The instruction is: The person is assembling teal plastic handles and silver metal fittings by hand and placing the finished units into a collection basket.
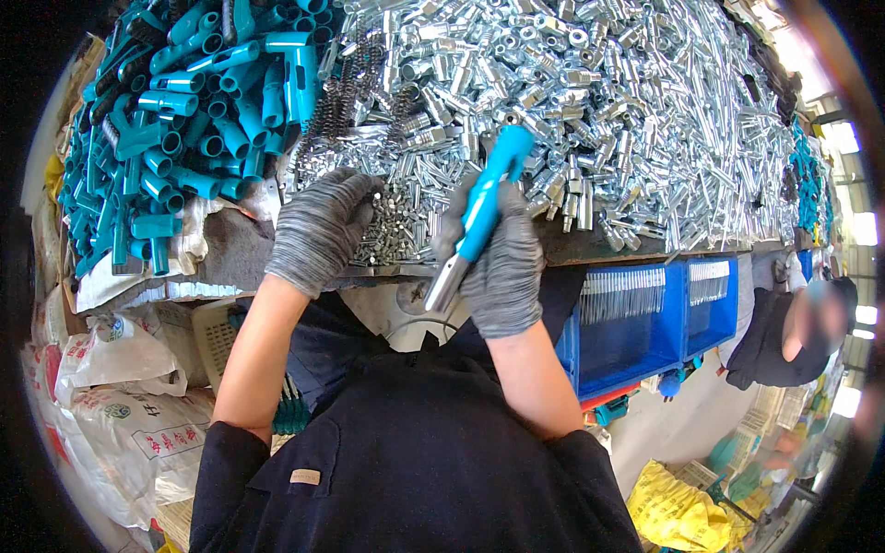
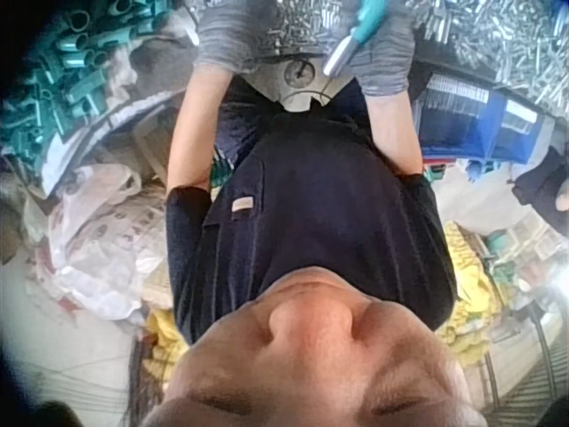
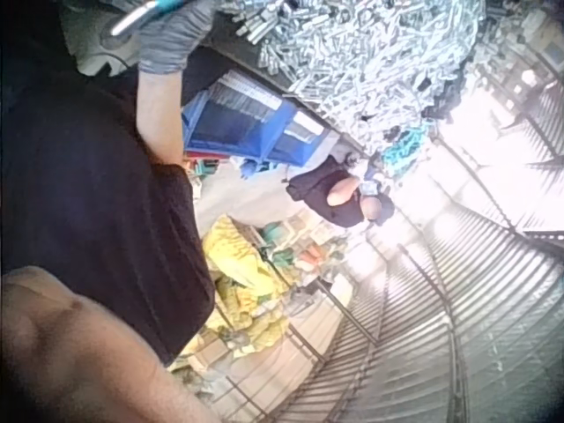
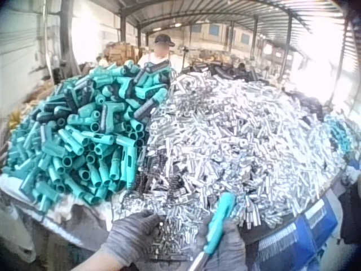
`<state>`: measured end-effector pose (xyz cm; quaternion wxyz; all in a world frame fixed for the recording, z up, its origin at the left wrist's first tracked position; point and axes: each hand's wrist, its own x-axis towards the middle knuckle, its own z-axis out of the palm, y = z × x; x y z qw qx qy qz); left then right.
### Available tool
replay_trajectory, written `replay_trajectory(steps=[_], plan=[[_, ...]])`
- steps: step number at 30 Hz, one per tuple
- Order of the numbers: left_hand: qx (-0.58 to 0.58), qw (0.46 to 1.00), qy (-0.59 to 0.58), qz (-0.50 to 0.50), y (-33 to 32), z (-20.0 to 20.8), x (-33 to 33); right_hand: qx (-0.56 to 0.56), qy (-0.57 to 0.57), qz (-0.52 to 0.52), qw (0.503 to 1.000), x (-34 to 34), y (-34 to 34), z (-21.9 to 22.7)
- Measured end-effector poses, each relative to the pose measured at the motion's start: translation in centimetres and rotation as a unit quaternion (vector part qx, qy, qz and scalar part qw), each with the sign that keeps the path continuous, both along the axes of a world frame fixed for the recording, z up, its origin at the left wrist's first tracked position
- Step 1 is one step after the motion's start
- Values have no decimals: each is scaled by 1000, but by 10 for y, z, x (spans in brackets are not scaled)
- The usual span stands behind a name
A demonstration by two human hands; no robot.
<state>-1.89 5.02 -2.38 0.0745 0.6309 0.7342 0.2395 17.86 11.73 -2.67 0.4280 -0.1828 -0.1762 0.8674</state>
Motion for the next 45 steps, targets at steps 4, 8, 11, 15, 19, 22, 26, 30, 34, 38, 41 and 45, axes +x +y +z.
replay_trajectory(steps=[4,8,11,15,19,22,26,30,34,38,41,45], plan=[[17,1000,-7,-11,1,-8,-6,-74,-55,133,987,-10,-17,0],[38,998,-37,33,-2,-1,-9,-62,-91,159,981,-14,-21,2],[123,991,-6,44,-1,6,-6,-20,-131,201,971,-11,-21,-6],[139,935,-322,-56,-11,16,5,-40,-131,198,970,-12,-21,-6],[28,866,-498,-37,-14,21,20,-4,-151,170,974,-15,-24,-5],[-37,742,-669,-10,-13,28,20,9,-149,151,977,-17,-26,0],[-60,770,-636,-6,-8,22,18,21,-112,140,984,-17,-28,2],[-83,771,-631,-22,-1,34,14,40,-125,139,982,-16,-26,7],[-88,882,-458,-71,6,28,2,324,-360,56,873,-7,-22,15],[-35,997,30,-56,8,1,1,136,-316,49,938,3,-13,10],[-36,998,31,-41,9,1,0,34,-175,140,974,3,-12,8],[-13,999,-37,-2,3,6,-5,-43,-97,189,976,-1,-9,-1]])
